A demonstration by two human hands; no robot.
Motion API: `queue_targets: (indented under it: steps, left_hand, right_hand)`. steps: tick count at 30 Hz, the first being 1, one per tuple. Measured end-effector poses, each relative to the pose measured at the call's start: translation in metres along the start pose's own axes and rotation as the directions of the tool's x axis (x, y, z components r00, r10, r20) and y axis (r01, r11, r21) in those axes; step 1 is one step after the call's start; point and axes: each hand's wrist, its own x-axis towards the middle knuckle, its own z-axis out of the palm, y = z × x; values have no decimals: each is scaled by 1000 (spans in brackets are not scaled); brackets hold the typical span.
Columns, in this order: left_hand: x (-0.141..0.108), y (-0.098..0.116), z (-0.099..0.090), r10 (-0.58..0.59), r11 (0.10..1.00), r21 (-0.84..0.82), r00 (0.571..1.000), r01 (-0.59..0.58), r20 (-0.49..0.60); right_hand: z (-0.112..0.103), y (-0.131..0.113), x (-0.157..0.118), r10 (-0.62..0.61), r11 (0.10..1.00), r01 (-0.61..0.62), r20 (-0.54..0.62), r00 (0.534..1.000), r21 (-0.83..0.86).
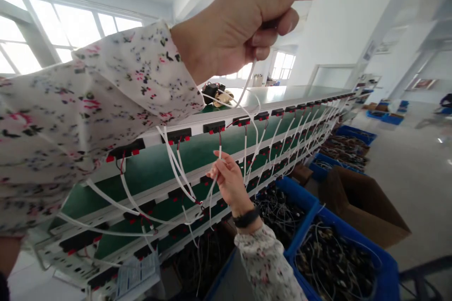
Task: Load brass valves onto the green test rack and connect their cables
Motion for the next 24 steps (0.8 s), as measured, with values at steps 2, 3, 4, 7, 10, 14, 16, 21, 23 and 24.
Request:
queue_targets:
  steps: [2,3,4,7,10,14,16,21,23,24]
  left_hand:
    - [-9,4,-6,-38,999,-9,996,38,-86]
    - [-14,5,-9,-56,998,-9,991,56,-125]
    - [-19,4,-12,-69,998,-8,985,68,-158]
    - [-32,-4,-23,-100,995,-39,978,94,-185]
    - [-39,-17,-31,-140,986,-117,974,121,-177]
    - [-44,-30,-34,-153,980,-151,976,130,-154]
    - [-46,-34,-32,-174,977,-148,972,152,-156]
    - [-48,-39,-28,-225,965,-163,970,208,-96]
    - [-49,-40,-27,-226,965,-153,970,210,-91]
    - [-49,-40,-26,-226,967,-146,970,211,-94]
  right_hand:
    - [-26,1,-23,7,1000,-7,-75,997,2]
    - [-42,0,-37,17,1000,-18,-112,994,-13]
    - [-58,-1,-52,27,999,-31,-143,989,-30]
    - [-104,-11,-97,58,995,-69,-150,987,-73]
    - [-135,-30,-139,75,984,-88,-86,993,-154]
    - [-159,-69,-180,15,970,-28,-56,998,-241]
    - [-168,-86,-192,-43,967,16,-100,994,-255]
    - [-189,-100,-199,-158,981,98,-407,900,-165]
    - [-196,-101,-201,-207,974,128,-497,843,-188]
    - [-200,-102,-203,-242,964,142,-528,814,-224]
